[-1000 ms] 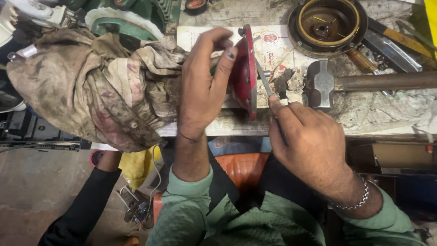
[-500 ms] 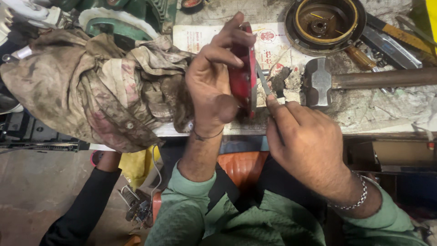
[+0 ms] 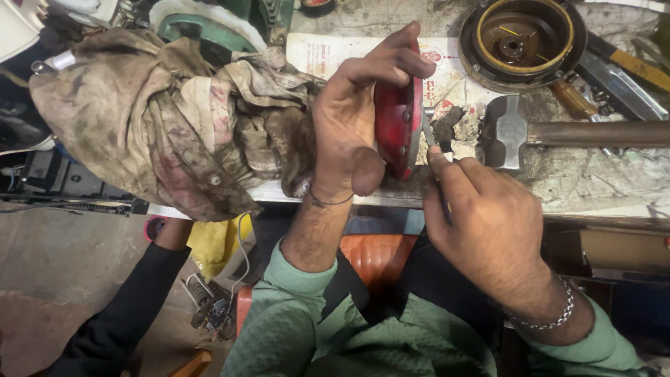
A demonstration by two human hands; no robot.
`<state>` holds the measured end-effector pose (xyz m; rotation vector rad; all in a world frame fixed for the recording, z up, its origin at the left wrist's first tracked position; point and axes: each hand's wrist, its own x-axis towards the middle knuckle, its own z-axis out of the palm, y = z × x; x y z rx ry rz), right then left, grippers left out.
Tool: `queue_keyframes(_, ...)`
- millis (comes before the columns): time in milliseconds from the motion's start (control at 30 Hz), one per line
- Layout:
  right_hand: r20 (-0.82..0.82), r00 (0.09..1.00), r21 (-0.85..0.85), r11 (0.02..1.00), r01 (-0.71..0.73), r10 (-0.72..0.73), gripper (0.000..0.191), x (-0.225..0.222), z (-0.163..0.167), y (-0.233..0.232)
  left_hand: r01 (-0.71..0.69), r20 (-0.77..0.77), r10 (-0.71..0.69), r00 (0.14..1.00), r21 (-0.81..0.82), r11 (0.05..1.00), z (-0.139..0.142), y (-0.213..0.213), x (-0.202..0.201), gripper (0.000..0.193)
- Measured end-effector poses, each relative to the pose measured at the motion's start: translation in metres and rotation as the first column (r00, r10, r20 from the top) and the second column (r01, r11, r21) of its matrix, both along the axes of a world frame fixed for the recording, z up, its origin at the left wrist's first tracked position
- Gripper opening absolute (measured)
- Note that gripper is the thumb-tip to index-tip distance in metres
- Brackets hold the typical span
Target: The person holds a red dome-shaped component against the workbench and repeatedly scrapes its edge with a small blade, working around the rim. Near the end they flip the component over and use a screwdriver on a screw in its center.
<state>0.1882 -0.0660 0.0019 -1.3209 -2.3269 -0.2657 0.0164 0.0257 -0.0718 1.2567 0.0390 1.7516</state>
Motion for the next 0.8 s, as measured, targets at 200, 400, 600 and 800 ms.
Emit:
queue_keyframes(200, 0.023, 1.000, -0.035, 0.999, 0.013, -0.012, 0.029, 0.001, -0.001, 0.001, -0.023, -0.045, 0.024, 0.999, 0.012, 1.000, 0.009, -0.002, -0.004, 0.054)
queue_keyframes(400, 0.008, 1.000, 0.013, 1.000, -0.007, 0.007, 0.024, 0.000, -0.001, 0.000, -0.084, -0.091, 0.086, 0.992, 0.031, 0.996, 0.009, -0.008, -0.007, 0.015)
queue_keyframes(600, 0.006, 1.000, -0.005, 1.000, -0.005, 0.005, 0.024, -0.001, -0.001, 0.000, -0.096, -0.077, 0.099, 0.992, 0.047, 0.994, 0.007, -0.005, -0.006, 0.016)
queue_keyframes(800, -0.006, 0.999, -0.003, 0.999, -0.048, 0.048, 0.030, -0.001, -0.002, 0.001, -0.382, -0.347, 0.416, 0.841, 0.164, 0.909, 0.020, -0.012, -0.006, 0.038)
